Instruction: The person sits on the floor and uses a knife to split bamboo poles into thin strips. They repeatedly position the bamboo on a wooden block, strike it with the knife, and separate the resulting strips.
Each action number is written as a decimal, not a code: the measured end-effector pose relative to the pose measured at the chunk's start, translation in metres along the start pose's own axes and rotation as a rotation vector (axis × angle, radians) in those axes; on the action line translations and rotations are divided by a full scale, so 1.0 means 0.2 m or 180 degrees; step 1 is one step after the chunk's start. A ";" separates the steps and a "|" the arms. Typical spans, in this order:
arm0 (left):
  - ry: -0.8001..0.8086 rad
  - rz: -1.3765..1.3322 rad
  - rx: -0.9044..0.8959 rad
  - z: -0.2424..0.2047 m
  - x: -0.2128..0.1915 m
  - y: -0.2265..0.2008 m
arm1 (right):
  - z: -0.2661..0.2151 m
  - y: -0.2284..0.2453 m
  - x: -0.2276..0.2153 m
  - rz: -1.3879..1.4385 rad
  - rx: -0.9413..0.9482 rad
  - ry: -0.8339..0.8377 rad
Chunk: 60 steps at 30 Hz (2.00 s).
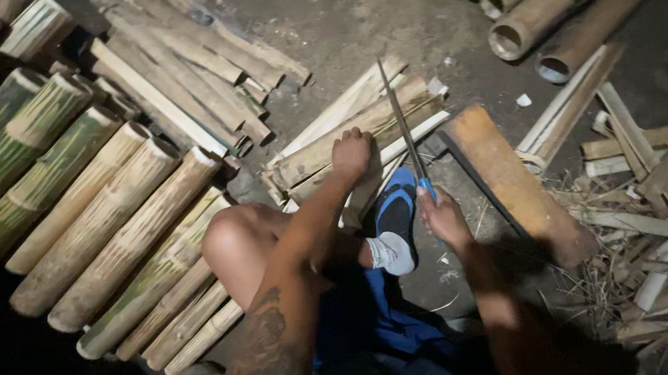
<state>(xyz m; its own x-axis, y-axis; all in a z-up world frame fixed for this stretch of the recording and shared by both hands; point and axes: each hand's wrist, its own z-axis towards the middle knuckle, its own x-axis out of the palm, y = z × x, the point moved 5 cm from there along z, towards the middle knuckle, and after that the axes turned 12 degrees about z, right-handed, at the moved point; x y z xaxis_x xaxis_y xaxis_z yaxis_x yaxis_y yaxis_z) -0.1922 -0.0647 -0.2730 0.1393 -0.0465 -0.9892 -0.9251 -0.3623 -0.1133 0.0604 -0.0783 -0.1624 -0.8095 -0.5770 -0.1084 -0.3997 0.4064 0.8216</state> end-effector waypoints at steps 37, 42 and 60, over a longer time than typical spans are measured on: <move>-0.0101 -0.2642 0.3698 -0.47 -1.23 -1.72 | -1.48 0.45 -0.81 -0.0264 -0.1816 -0.2330; -0.0022 -0.2528 0.3927 -0.55 -1.30 -1.70 | -1.50 0.52 -0.77 -0.0443 -0.2186 -0.2279; 0.0099 -0.2258 0.3878 -0.57 -1.29 -1.73 | -1.53 0.55 -0.75 -0.0511 -0.2117 -0.2252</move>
<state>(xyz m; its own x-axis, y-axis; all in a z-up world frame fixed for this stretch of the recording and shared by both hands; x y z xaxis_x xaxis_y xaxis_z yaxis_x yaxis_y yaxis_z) 0.1325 -0.0332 0.0330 0.6910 -0.2225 -0.6878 -0.3749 0.7032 -0.6041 0.2698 -0.1640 0.1155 -0.9241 0.0549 -0.3781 -0.3795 -0.2463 0.8918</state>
